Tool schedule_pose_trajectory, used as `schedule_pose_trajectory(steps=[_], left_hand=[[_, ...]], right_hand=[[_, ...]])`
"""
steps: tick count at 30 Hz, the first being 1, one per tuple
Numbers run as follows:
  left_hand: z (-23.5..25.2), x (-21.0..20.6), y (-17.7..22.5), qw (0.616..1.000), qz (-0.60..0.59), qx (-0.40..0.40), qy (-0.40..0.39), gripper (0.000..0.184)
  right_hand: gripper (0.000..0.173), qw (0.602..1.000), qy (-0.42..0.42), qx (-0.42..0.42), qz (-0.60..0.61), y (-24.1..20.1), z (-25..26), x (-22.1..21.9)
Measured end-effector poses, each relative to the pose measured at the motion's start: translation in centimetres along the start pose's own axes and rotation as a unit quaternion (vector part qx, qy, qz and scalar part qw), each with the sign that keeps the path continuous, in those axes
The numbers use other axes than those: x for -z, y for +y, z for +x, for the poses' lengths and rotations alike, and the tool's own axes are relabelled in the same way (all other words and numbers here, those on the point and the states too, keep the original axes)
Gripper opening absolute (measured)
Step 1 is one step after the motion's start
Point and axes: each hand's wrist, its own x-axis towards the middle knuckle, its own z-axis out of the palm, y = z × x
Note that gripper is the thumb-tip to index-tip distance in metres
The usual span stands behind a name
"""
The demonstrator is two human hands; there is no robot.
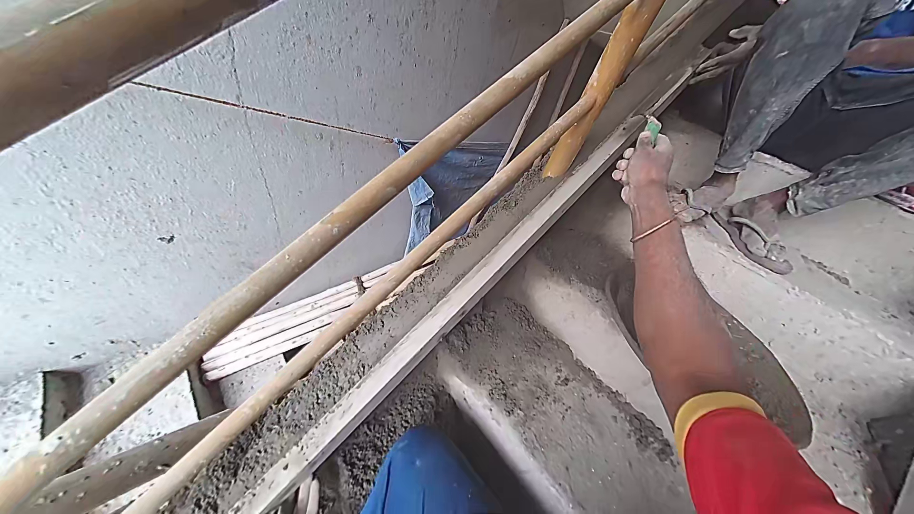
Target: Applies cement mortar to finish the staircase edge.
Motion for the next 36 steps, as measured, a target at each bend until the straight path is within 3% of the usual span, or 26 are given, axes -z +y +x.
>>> schedule_pose_trajectory(steps=[2,6,8,10,12,15,17,19,22,25,36], left_hand=[[0.6,0.9,-0.1,1.000,0.024,0.007,-0.018,0.041],[-0.8,-0.9,0.6,0.998,0.045,0.032,0.041,0.044],[-0.7,-0.9,0.4,0.998,0.038,0.025,0.047,0.042],[-0.2,-0.7,0.4,0.998,0.033,0.020,0.044,0.041],[-0.2,-0.8,0.4,0.999,0.030,0.023,0.039,0.041],[-0.1,-0.9,0.6,0.999,0.026,0.029,0.038,0.038],[-0.2,-1.1,0.7,0.998,0.020,0.028,0.043,0.038],[-0.4,-1.4,0.7,0.999,0.016,0.028,0.042,0.039],[-0.5,-1.8,0.7,0.998,0.001,0.030,0.051,0.036],[-0.2,-1.7,0.8,0.997,-0.022,0.036,0.059,0.035],[0.4,-1.2,0.5,0.996,-0.053,0.052,0.048,0.034]], right_hand=[[0.033,0.998,0.009,-0.017,0.064,0.7,-3.2,-0.2],[0.032,0.995,-0.016,-0.015,0.102,3.1,-14.9,0.7],[0.035,0.998,-0.048,-0.017,0.039,5.1,-19.5,1.9],[0.039,0.989,-0.091,-0.004,-0.120,6.5,-22.2,3.5],[0.038,0.942,-0.148,0.041,-0.298,6.2,-22.8,5.3],[0.040,0.829,-0.215,0.109,-0.506,2.6,-23.0,6.2],[0.041,0.753,-0.230,0.145,-0.599,1.1,-22.6,5.8],[0.041,0.704,-0.234,0.156,-0.652,1.1,-21.2,5.4],[0.041,0.681,-0.259,0.160,-0.666,1.7,-19.9,4.7],[0.042,0.651,-0.311,0.170,-0.672,1.3,-22.9,2.3],[0.047,0.487,-0.525,0.193,-0.670,4.5,-46.1,-6.6]])
